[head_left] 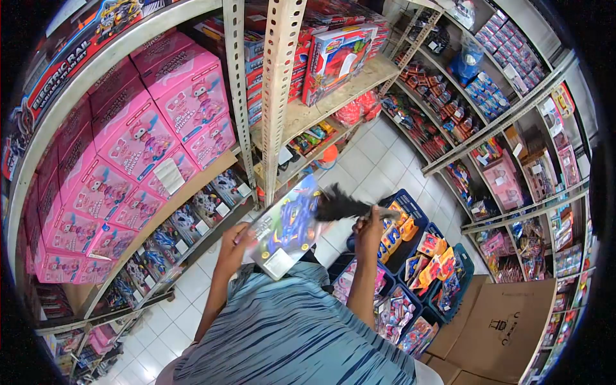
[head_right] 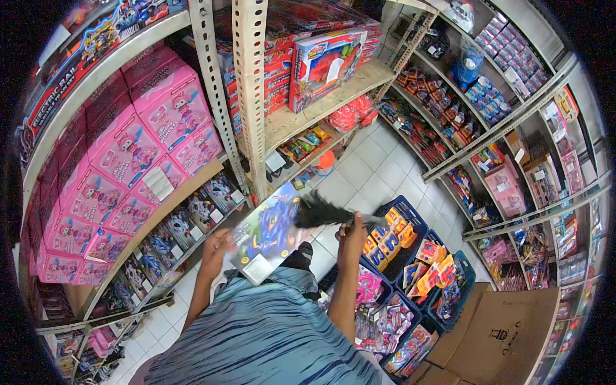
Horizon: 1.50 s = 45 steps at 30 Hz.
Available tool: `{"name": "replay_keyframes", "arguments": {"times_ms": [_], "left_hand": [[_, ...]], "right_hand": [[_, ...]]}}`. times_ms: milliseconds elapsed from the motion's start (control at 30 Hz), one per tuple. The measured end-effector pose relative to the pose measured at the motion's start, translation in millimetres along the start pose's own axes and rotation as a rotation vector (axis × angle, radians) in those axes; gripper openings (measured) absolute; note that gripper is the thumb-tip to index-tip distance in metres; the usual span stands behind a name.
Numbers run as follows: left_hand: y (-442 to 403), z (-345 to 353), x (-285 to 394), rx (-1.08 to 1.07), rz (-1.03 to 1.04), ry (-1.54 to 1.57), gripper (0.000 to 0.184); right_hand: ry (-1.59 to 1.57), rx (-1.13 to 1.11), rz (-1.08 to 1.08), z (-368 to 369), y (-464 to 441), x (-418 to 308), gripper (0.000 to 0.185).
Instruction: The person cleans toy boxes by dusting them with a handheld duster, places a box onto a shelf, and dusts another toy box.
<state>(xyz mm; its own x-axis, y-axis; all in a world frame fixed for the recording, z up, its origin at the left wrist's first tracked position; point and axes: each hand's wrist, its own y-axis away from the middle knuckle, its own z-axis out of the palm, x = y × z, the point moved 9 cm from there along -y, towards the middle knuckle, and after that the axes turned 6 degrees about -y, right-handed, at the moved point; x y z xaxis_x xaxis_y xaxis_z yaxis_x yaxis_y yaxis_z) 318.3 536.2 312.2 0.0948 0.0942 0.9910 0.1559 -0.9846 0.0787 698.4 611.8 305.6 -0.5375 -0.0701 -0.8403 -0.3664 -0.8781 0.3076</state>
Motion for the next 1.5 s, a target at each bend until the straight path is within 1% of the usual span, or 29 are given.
{"name": "replay_keyframes", "arguments": {"times_ms": [33,67,100,133,167,233,267,367,400,500,533,600,700,733,833,867,900,933,967,1000,1033,1100,1133,1233,1267,1367,1400,1467,1500], "left_hand": [[-1.5,-8.7,-5.1,0.071,-0.008,0.042,0.035],[3.5,-19.9,-12.6,0.056,-0.073,0.047,0.037],[5.6,-33.8,-27.1,0.141,-0.083,0.049,0.035],[-0.9,-40.0,-36.1,0.068,-0.120,0.063,0.035],[-5.7,-44.5,-45.0,-0.004,-0.159,0.079,0.035],[-6.0,-49.4,-32.6,-0.042,-0.151,0.075,0.037],[-5.3,-50.8,-27.1,-0.060,-0.146,0.074,0.037],[-4.0,-51.8,-24.7,-0.141,-0.157,0.101,0.041],[-0.9,-54.1,-22.5,-0.089,-0.161,0.096,0.043],[1.3,-53.4,-45.2,-0.124,-0.248,0.294,0.044],[5.2,-55.6,-45.5,-0.074,-0.254,0.282,0.044],[8.7,-56.4,-42.4,-0.063,-0.251,0.269,0.044],[15.1,-60.3,-39.7,-0.025,-0.251,0.253,0.043],[17.6,-62.3,-37.7,-0.007,-0.252,0.247,0.043],[22.9,-57.7,-23.6,-0.092,-0.225,0.258,0.042],[24.3,-56.5,-27.8,-0.053,-0.213,0.298,0.041],[25.2,-52.3,-37.3,-0.071,-0.206,0.320,0.040],[28.1,-54.2,-42.4,-0.075,-0.199,0.330,0.039],[27.0,-52.1,-31.8,-0.124,-0.157,0.281,0.037],[28.3,-53.6,-32.4,-0.094,-0.154,0.182,0.036],[28.3,-47.0,-22.0,-0.118,-0.133,0.264,0.038],[30.6,-39.3,-18.3,-0.185,-0.204,0.330,0.043],[32.2,-40.6,-19.7,-0.175,-0.214,0.336,0.044],[37.9,-41.7,-29.5,-0.153,-0.259,0.369,0.049],[40.5,-41.5,-34.8,-0.153,-0.280,0.383,0.050],[45.8,-39.5,-53.7,-0.169,-0.306,0.405,0.050],[45.7,-38.7,-54.0,-0.175,-0.307,0.409,0.049],[49.4,-39.9,-58.8,-0.127,-0.365,0.449,0.047],[48.0,-38.8,-60.9,-0.151,-0.375,0.457,0.047]], "right_hand": [[-0.046,-0.026,0.023,2.3,-0.7,-3.0,0.037],[0.053,-0.085,0.068,5.7,2.4,-4.4,0.037],[0.148,-0.142,0.111,11.9,10.1,-7.5,0.037],[0.166,-0.162,0.169,9.6,11.3,-5.2,0.033],[0.056,-0.118,0.155,4.1,6.3,-4.1,0.032],[-0.154,-0.032,0.127,1.9,0.8,-5.6,0.029],[-0.257,-0.101,0.101,9.2,2.2,-8.3,0.025],[-0.124,-0.231,0.170,18.1,9.8,1.6,0.025],[-0.159,-0.277,0.294,23.4,14.8,11.6,0.024],[-0.242,-0.162,0.351,14.8,18.9,24.2,0.024],[-0.268,-0.141,0.354,8.3,18.6,26.3,0.024],[-0.317,-0.101,0.370,6.5,22.1,26.3,0.023],[-0.179,-0.064,0.266,19.1,34.5,11.9,0.021],[-0.164,-0.132,0.267,19.3,32.8,14.6,0.021],[-0.274,-0.275,0.386,19.8,29.5,33.8,0.020],[-0.238,-0.241,0.406,14.0,27.6,40.2,0.017],[-0.156,-0.168,0.435,2.0,30.7,41.2,0.013],[-0.051,-0.207,0.431,7.7,34.9,32.6,0.016],[-0.075,-0.271,0.424,12.6,32.7,36.3,0.020],[-0.100,-0.335,0.417,17.5,30.4,40.0,0.024],[-0.133,-0.323,0.431,6.3,25.4,46.7,0.022],[-0.210,-0.240,0.427,18.7,38.2,42.9,0.024],[-0.232,-0.176,0.450,16.4,41.6,45.8,0.024],[-0.160,-0.366,0.517,24.5,49.4,47.7,0.021],[-0.087,-0.321,0.520,17.8,50.3,48.8,0.021],[-0.131,-0.115,0.461,2.1,55.0,49.3,0.022],[-0.120,-0.120,0.513,0.6,60.2,50.5,0.023],[-0.101,-0.123,0.472,0.1,58.2,51.6,0.022],[-0.090,-0.121,0.451,0.9,58.9,49.2,0.022]]}}
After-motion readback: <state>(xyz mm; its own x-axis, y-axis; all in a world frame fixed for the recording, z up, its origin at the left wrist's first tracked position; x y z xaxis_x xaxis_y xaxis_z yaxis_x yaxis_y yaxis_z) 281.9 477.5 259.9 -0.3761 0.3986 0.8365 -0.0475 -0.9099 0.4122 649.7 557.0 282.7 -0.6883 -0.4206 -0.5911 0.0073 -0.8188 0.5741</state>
